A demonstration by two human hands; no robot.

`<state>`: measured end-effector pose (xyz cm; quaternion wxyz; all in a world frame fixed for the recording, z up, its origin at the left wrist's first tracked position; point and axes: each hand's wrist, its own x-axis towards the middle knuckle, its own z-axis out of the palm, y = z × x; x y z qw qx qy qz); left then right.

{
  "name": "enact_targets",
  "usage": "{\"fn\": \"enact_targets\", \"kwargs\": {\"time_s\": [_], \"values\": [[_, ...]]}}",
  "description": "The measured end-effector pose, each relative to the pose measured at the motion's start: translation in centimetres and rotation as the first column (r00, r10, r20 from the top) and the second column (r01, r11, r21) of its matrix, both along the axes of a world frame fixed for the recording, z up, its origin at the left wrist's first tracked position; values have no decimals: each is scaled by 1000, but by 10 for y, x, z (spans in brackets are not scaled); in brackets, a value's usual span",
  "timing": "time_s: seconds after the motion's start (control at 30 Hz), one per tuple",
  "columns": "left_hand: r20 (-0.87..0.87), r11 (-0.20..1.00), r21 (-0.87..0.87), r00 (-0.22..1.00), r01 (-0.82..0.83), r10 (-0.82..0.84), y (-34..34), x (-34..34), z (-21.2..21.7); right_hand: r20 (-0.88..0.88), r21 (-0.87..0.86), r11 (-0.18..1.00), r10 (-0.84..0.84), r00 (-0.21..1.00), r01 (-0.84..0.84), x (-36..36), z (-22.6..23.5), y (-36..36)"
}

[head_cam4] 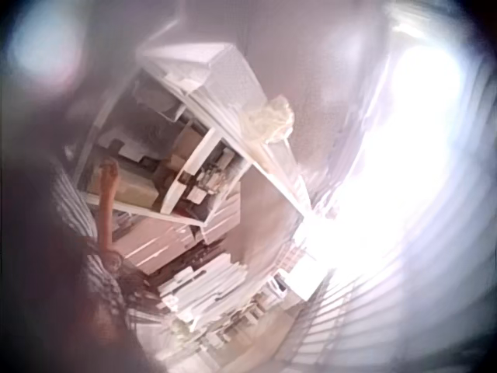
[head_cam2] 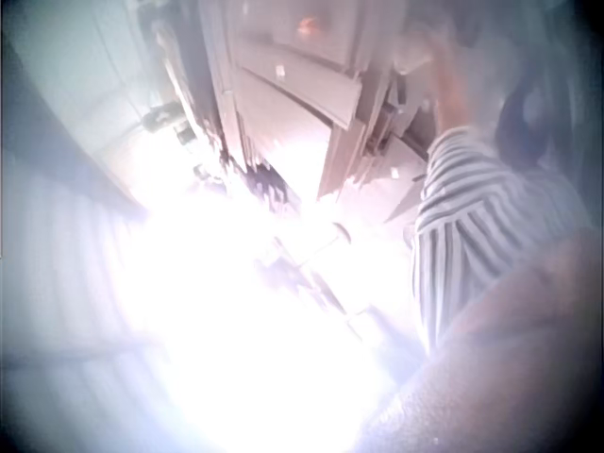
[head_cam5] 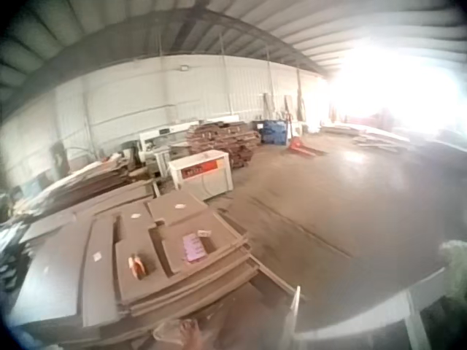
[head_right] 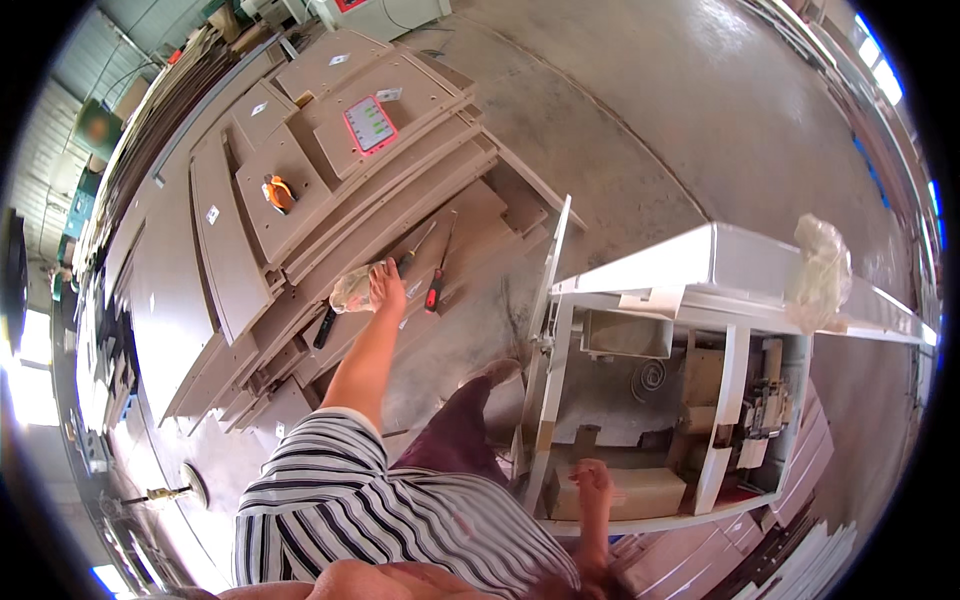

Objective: The person assembles a large white industrial machine in a workshop. They lift and position the top cover, insert a large spool of white filament into the internal mechanism, and secure internal components using a screwdriver. The person also handles a small plastic bag containing parts and uses a utility knife to cut a zip tie.

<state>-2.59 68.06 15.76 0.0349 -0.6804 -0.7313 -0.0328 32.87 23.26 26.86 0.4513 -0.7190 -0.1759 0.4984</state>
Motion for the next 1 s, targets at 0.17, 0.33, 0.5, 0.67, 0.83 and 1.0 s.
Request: {"fn": "enact_targets", "kwargs": {"time_s": [0.17,0.33,0.5,0.67,0.83,1.0], "values": [[44,909,310,951,277,-305,-6,2,124,3,8,1000,-13,1000,13,-6,34,26],[148,758,521,916,-392,372,93,-95,188,26,36,999,-14,1000,13,-3,45,18],[194,793,184,812,-581,550,160,-126,186,132,12,998,-59,989,58,9,37,-7],[446,788,-33,697,-615,562,159,-161,203,128,57,997,-65,990,58,-1,37,7],[-163,997,51,984,-61,69,81,-138,193,43,82,988,-138,990,134,0,36,14],[697,914,58,639,401,-324,-129,-33,172,-297,150,986,-24,955,71,-26,67,57]]}}
